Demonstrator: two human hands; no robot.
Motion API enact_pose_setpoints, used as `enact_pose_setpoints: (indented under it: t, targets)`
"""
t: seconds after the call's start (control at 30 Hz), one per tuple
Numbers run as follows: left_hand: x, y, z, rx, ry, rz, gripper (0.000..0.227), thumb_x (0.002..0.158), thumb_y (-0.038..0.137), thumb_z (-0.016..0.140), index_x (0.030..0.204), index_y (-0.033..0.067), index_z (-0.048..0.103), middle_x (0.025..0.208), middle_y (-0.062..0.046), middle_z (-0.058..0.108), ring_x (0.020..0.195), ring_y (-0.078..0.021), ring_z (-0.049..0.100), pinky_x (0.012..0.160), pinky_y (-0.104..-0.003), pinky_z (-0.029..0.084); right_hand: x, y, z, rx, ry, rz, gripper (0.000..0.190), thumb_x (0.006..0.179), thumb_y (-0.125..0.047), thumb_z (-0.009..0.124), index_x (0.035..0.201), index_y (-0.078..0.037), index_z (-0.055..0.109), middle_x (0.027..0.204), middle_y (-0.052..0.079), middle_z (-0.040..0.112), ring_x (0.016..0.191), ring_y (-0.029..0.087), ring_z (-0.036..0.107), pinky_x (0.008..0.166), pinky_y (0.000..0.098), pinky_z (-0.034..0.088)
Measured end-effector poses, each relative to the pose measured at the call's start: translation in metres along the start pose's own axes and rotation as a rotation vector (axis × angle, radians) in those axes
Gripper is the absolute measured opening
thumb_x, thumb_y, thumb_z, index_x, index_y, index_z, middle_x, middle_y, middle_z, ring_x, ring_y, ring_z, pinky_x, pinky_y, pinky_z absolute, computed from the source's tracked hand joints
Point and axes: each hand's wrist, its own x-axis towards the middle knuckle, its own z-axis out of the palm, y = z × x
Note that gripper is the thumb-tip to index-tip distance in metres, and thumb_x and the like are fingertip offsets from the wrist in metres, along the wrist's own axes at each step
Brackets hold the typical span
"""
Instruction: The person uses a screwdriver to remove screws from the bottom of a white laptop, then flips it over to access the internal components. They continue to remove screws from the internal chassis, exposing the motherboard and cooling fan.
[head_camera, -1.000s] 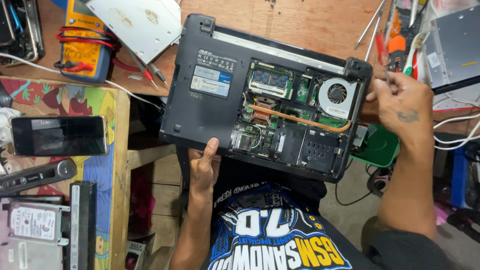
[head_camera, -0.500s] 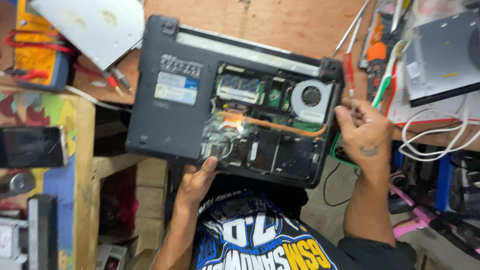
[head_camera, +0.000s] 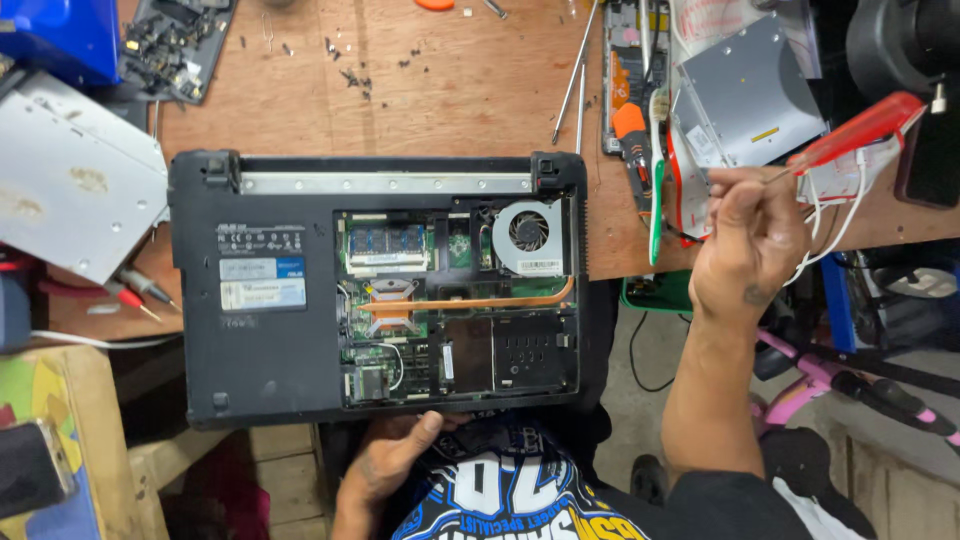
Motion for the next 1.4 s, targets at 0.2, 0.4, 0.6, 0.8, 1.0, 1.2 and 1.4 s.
enact_pose_setpoints:
  t: [0.2,0.4,0.6,0.8,1.0,1.2,1.4]
  targets:
    - [0.008,0.015,0.014,0.177,-0.228,-0.119,0.068,0.099,0.056,0.037,0.123,0.0029,0.072,0.124,-0.008,0.076,0.120,-0.0204,0.068,0.109,-0.034,0.047,0.045,0.006,0.034,-0.142,-0.078,-0.156,0.014,0.123,-0.007,0.060,0.119,0.003,0.052,0.102,0.010,0.070,0.087,0.015,0.071,0.083,0.0265,0.059]
    - [0.015,0.028,0.022,0.248,-0.300,-0.066,0.081,0.098,0.066,0.026,0.125,0.0042,0.071,0.125,-0.008,0.075,0.123,-0.0212,0.065,0.111,-0.034,0.045,0.083,0.025,0.068,-0.369,-0.171,-0.291,0.015,0.123,-0.007,0.060,0.114,0.002,0.053,0.095,0.008,0.071,0.086,0.014,0.075,0.080,0.0260,0.062]
    - [-0.007,0.067,0.023,0.312,-0.310,-0.225,0.061,0.095,0.055,0.046,0.121,0.0075,0.074,0.113,-0.007,0.079,0.111,-0.0196,0.070,0.099,-0.033,0.052,0.088,0.025,0.074,-0.424,-0.196,-0.261,0.014,0.122,-0.006,0.061,0.113,0.002,0.054,0.097,0.008,0.073,0.085,0.015,0.074,0.079,0.0265,0.060]
    - [-0.029,0.131,0.020,0.282,-0.292,-0.047,0.036,0.093,0.032,0.066,0.115,0.0061,0.077,0.103,-0.009,0.082,0.095,-0.0160,0.078,0.083,-0.031,0.063,0.092,0.008,0.066,-0.324,-0.235,-0.309,0.014,0.123,-0.009,0.055,0.118,0.003,0.050,0.099,0.010,0.071,0.087,0.015,0.074,0.078,0.0239,0.060]
    - [0.000,0.180,0.032,0.395,0.073,0.434,0.025,0.094,0.020,0.069,0.114,0.0066,0.077,0.102,-0.009,0.082,0.091,-0.0175,0.078,0.080,-0.031,0.062,0.082,-0.013,0.061,-0.272,-0.231,-0.305,0.020,0.126,-0.013,0.057,0.117,0.002,0.048,0.099,0.012,0.069,0.084,0.015,0.072,0.078,0.0247,0.058]
    - [0.024,0.215,0.041,0.586,0.146,0.585,0.022,0.094,0.021,0.071,0.111,0.0075,0.077,0.104,-0.010,0.080,0.093,-0.0196,0.077,0.081,-0.032,0.059,0.092,0.002,0.062,-0.271,-0.240,-0.233,0.013,0.122,-0.008,0.059,0.117,0.002,0.051,0.096,0.009,0.069,0.083,0.013,0.071,0.074,0.0237,0.058]
    - [0.025,0.229,0.041,0.605,0.174,0.513,0.023,0.093,0.022,0.071,0.111,0.0086,0.076,0.101,-0.009,0.080,0.088,-0.0220,0.077,0.077,-0.033,0.058,0.091,0.024,0.069,-0.332,-0.275,-0.239,0.011,0.119,-0.003,0.059,0.112,0.003,0.054,0.100,0.008,0.071,0.089,0.014,0.073,0.082,0.0258,0.061]
